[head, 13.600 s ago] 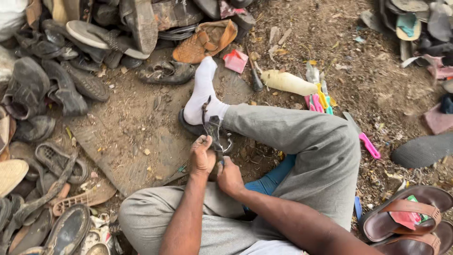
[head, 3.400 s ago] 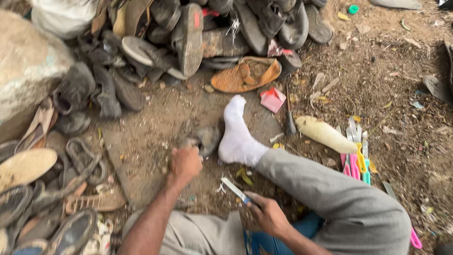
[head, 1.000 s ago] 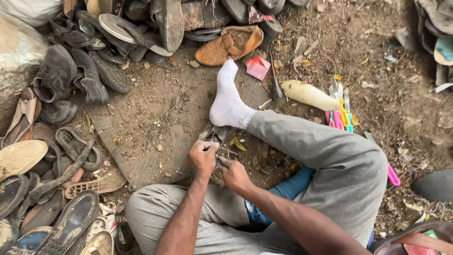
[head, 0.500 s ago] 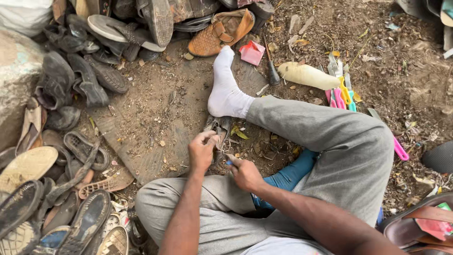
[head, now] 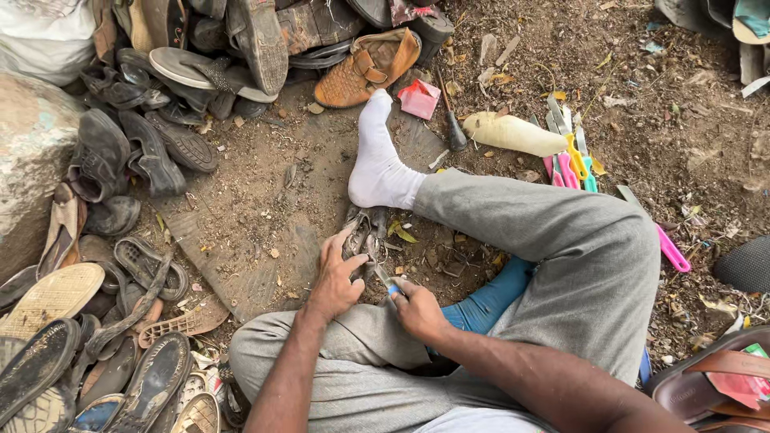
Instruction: The person repairs various shoes and sandals by hand using a small blade and stitching tools, cutting materials and joining parts while sitting on a ground littered with footwear.
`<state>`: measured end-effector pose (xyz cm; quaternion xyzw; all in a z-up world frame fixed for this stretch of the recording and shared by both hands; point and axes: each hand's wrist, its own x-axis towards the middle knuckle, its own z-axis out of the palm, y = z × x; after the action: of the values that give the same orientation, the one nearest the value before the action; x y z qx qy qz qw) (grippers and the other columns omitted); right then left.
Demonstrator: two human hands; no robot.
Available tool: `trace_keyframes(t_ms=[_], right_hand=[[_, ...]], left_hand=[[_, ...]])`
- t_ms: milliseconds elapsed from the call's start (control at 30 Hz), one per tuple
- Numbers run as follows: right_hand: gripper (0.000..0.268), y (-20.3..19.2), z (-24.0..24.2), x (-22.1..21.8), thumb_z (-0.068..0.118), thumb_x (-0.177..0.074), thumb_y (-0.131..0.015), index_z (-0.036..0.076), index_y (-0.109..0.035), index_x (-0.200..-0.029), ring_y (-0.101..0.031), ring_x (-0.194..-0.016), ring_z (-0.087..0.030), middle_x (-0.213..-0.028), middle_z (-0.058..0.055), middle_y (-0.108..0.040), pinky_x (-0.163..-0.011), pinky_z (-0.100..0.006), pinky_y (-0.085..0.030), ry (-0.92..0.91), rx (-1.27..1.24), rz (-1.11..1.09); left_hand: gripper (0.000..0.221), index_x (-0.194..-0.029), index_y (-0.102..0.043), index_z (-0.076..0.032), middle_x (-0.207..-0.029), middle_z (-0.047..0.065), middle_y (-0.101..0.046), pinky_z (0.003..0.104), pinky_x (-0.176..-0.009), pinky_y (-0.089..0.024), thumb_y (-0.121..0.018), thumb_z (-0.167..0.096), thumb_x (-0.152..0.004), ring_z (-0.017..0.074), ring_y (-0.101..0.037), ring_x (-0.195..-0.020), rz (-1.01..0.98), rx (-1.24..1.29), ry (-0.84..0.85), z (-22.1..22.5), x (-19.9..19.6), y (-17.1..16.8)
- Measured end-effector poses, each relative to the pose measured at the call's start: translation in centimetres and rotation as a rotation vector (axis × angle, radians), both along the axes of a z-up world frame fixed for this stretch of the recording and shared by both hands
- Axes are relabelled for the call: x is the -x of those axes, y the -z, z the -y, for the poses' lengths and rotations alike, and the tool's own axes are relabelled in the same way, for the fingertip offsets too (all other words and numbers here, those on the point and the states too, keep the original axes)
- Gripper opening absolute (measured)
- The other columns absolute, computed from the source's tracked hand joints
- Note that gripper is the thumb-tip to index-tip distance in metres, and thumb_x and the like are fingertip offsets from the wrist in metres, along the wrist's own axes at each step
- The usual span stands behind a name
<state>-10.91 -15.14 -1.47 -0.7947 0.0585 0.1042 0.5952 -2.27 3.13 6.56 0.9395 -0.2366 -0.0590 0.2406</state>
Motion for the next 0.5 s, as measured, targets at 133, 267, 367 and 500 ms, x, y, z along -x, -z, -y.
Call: trace_keyframes(t_ms=[133,267,367,500], right_hand=[[0.036,-1.8,0.7,-0.5,0.020,-0.098,-0.057,0.007,-0.065,-0.131,-0.072,-0.109,-0.032,-0.112,-0.021,-0.076,-0.096,-0.038,-0.052,-0.042,-0.063,-0.282],[0.037,-2.2,1.5,-0.9,0.020,-0.097,-0.059,0.006,-0.065,-0.131,-0.071,-0.112,-0.031,-0.116,-0.019,-0.074,-0.098,-0.038,-0.051,-0.059,-0.022,-0.234],[0.036,-2.2,1.5,-1.2,0.021,-0.098,-0.058,0.006,-0.065,-0.130,-0.071,-0.111,-0.032,-0.115,-0.019,-0.074,-0.097,-0.038,-0.052,-0.080,0.020,-0.270],[0.038,-2.2,1.7,-1.4,0.022,-0.097,-0.060,0.007,-0.064,-0.132,-0.070,-0.113,-0.032,-0.116,-0.019,-0.073,-0.097,-0.039,-0.051,-0.100,0.014,-0.268]], left_hand=[[0.036,-0.097,-0.077,-0.006,-0.146,0.017,-0.042,0.056,-0.117,-0.025,-0.086,-0.024,-0.066,0.0398,-0.026,-0.143,-0.102,-0.125,0.069,0.1,-1.5,-1.5],[0.037,-0.094,-0.075,-0.007,-0.129,0.015,-0.056,0.058,-0.111,-0.028,-0.087,-0.030,-0.067,0.0359,-0.035,-0.139,0.008,-0.222,0.252,0.3,-2.3,-1.4],[0.033,-0.097,-0.069,-0.006,-0.109,0.010,-0.066,0.049,-0.113,-0.036,-0.083,-0.028,-0.076,0.0309,-0.053,-0.129,0.084,-0.167,0.363,-0.1,-2.1,-0.8],[0.029,-0.088,-0.066,-0.008,-0.091,0.007,-0.066,0.044,-0.102,-0.043,-0.081,-0.029,-0.076,0.0272,-0.062,-0.097,0.086,-0.240,0.453,0.1,-3.1,0.3]])
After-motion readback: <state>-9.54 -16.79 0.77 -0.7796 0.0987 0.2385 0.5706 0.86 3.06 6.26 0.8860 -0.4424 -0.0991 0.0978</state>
